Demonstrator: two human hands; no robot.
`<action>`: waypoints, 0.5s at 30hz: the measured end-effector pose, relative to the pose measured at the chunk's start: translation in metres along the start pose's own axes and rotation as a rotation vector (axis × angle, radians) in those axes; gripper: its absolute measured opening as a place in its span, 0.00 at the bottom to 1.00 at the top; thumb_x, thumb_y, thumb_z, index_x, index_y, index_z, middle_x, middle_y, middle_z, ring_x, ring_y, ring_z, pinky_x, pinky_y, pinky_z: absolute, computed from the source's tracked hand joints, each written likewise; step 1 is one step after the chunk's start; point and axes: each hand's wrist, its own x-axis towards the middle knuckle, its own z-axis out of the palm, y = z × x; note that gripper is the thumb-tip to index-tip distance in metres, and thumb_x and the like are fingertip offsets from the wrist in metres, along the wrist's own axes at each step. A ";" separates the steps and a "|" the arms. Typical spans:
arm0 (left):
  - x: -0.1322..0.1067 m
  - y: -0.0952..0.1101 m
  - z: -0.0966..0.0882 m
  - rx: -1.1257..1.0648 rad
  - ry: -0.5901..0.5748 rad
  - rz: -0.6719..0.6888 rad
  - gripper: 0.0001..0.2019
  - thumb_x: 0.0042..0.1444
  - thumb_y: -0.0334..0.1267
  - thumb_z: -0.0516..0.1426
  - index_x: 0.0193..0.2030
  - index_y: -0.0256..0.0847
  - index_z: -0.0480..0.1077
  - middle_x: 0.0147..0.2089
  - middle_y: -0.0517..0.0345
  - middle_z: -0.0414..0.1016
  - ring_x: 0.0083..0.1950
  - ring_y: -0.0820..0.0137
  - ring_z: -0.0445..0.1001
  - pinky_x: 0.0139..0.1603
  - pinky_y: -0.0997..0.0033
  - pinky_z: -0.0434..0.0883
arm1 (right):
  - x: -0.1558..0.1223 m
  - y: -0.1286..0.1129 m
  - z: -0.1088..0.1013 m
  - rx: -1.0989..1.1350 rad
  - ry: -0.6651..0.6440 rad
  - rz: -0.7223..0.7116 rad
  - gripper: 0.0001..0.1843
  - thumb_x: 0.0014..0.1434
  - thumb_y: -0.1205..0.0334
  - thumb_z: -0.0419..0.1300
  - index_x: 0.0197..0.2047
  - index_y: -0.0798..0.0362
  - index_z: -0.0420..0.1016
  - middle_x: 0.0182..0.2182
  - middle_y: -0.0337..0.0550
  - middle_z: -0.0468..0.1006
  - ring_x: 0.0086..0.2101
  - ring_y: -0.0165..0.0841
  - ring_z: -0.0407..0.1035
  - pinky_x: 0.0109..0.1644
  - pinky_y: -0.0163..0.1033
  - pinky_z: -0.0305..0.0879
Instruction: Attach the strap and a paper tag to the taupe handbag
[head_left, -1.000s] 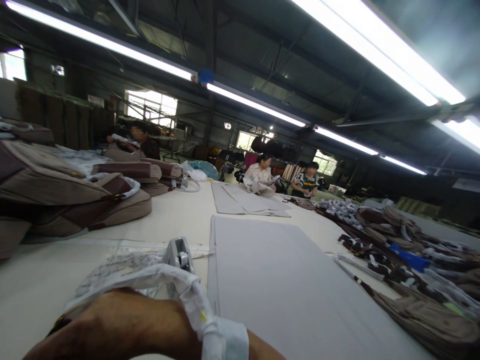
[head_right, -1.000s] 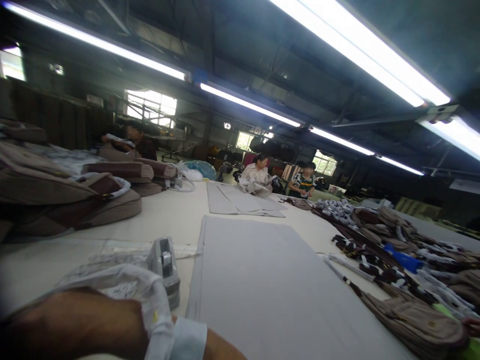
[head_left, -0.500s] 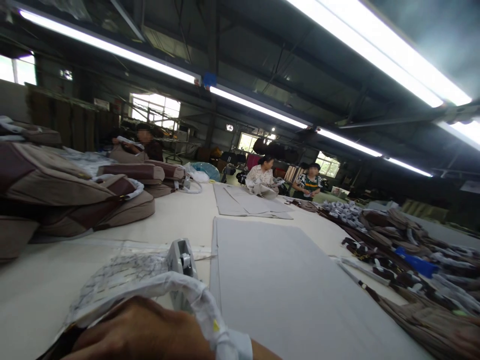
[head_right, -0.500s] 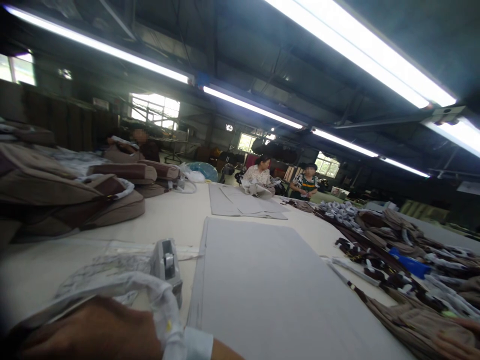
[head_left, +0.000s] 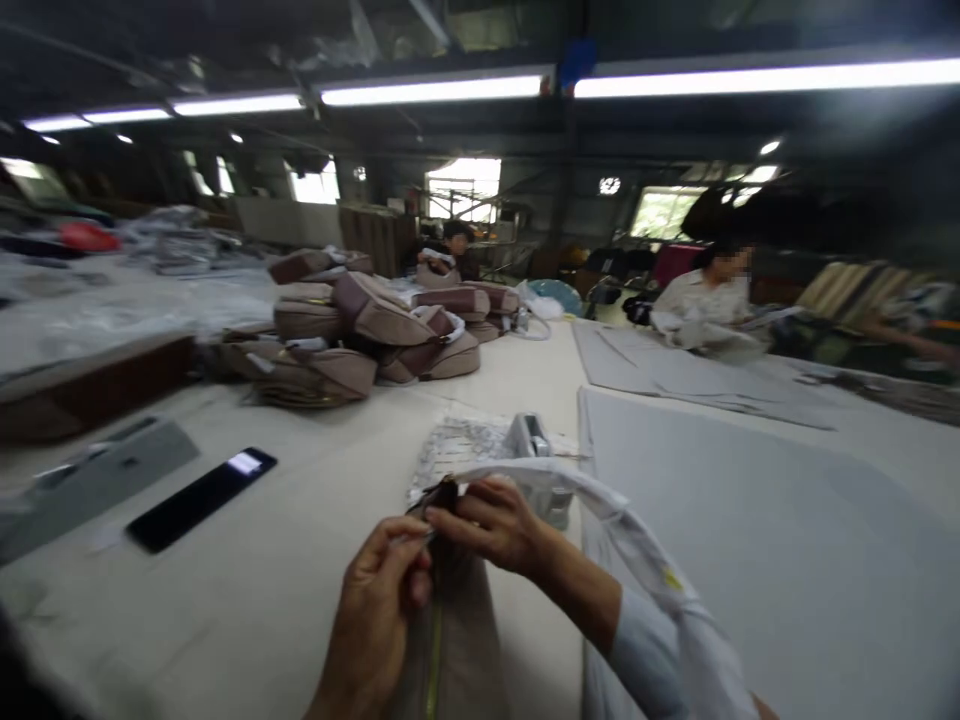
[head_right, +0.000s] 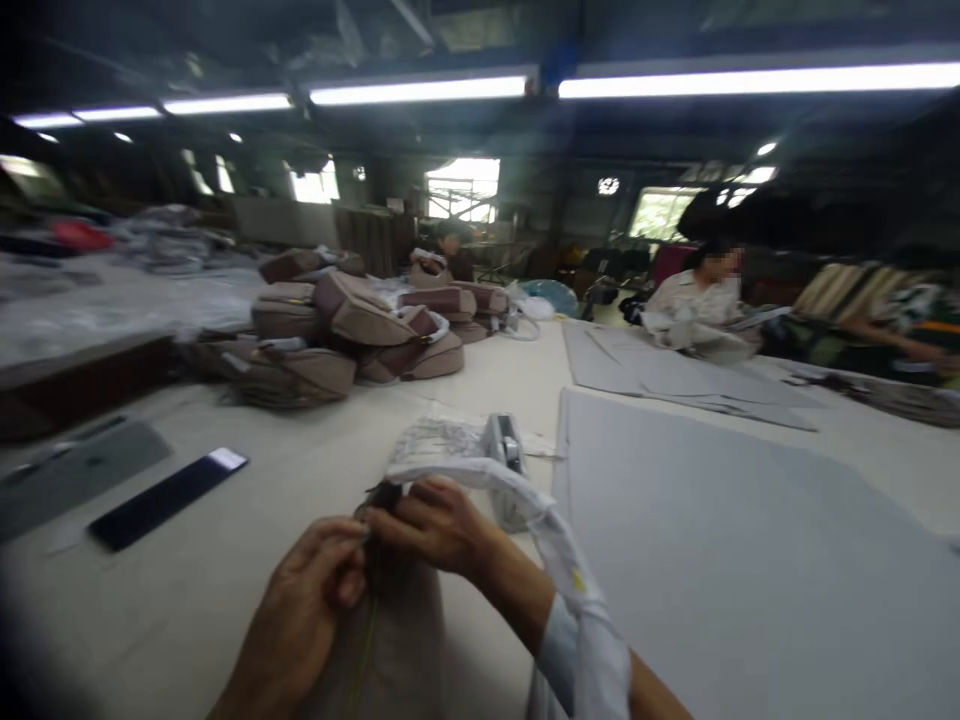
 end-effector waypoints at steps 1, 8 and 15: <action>-0.001 0.002 -0.002 -0.043 -0.038 -0.020 0.08 0.47 0.39 0.58 0.32 0.39 0.66 0.21 0.66 0.66 0.19 0.79 0.61 0.21 0.80 0.60 | 0.001 0.001 0.003 0.047 0.014 -0.001 0.12 0.63 0.67 0.53 0.50 0.56 0.66 0.27 0.38 0.74 0.30 0.30 0.65 0.34 0.38 0.61; 0.004 0.020 -0.010 -0.020 -0.138 -0.296 0.16 0.52 0.50 0.54 0.34 0.37 0.64 0.23 0.58 0.71 0.19 0.73 0.68 0.19 0.77 0.63 | 0.005 0.002 0.008 0.170 0.035 -0.036 0.14 0.61 0.73 0.52 0.50 0.60 0.65 0.25 0.42 0.72 0.29 0.34 0.62 0.31 0.40 0.59; 0.012 0.023 -0.013 0.033 -0.178 -0.327 0.13 0.46 0.43 0.61 0.30 0.35 0.65 0.23 0.60 0.70 0.19 0.78 0.65 0.19 0.81 0.62 | 0.009 -0.002 0.011 0.164 0.038 0.004 0.13 0.61 0.72 0.52 0.49 0.59 0.67 0.25 0.43 0.73 0.28 0.33 0.63 0.30 0.39 0.60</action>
